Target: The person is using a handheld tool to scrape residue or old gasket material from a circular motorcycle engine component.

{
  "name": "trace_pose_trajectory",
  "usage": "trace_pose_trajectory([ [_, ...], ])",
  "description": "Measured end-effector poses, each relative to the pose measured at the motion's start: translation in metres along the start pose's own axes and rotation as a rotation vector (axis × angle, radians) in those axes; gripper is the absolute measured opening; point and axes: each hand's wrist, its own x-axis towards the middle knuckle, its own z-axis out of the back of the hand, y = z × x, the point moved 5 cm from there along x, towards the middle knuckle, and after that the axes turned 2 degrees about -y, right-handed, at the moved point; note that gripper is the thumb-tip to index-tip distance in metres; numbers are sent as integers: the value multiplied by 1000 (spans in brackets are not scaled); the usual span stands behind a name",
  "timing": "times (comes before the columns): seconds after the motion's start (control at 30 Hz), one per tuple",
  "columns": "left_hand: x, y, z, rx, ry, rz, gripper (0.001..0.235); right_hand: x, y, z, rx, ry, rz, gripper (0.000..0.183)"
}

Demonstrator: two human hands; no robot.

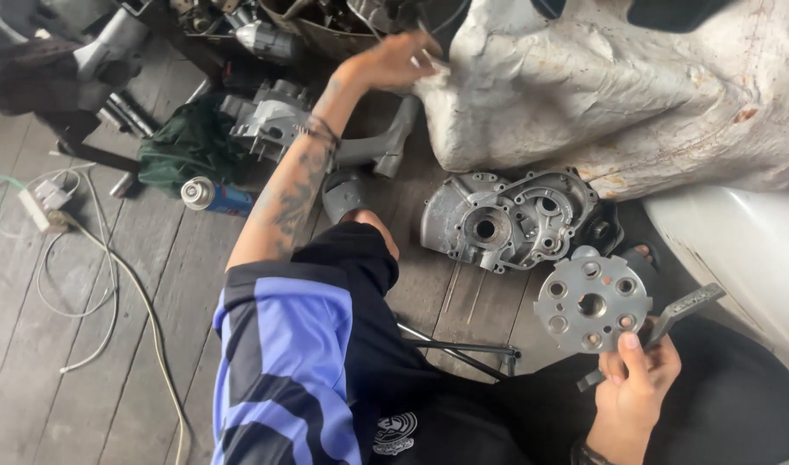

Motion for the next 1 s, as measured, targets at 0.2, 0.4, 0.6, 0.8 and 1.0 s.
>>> trace_pose_trajectory([
  [0.2, -174, -136, -12, 136, 190, -223, 67, -9, 6, -12, 217, 158, 99, 17],
  [0.4, -283, -244, -34, -239, 120, -338, 86, -55, 44, -69, 363, 356, 204, 14],
  [0.6, -293, -257, -108, -773, 42, -534, 69, -96, 65, -87, 211, 319, 221, 23],
  [0.8, -296, -248, -111, -1045, -159, -462, 48, -119, 89, -110, -55, 309, 454, 39],
  [1.0, -337, -267, -69, -843, -470, -444, 71, -156, 104, -117, -252, 229, 607, 27],
])
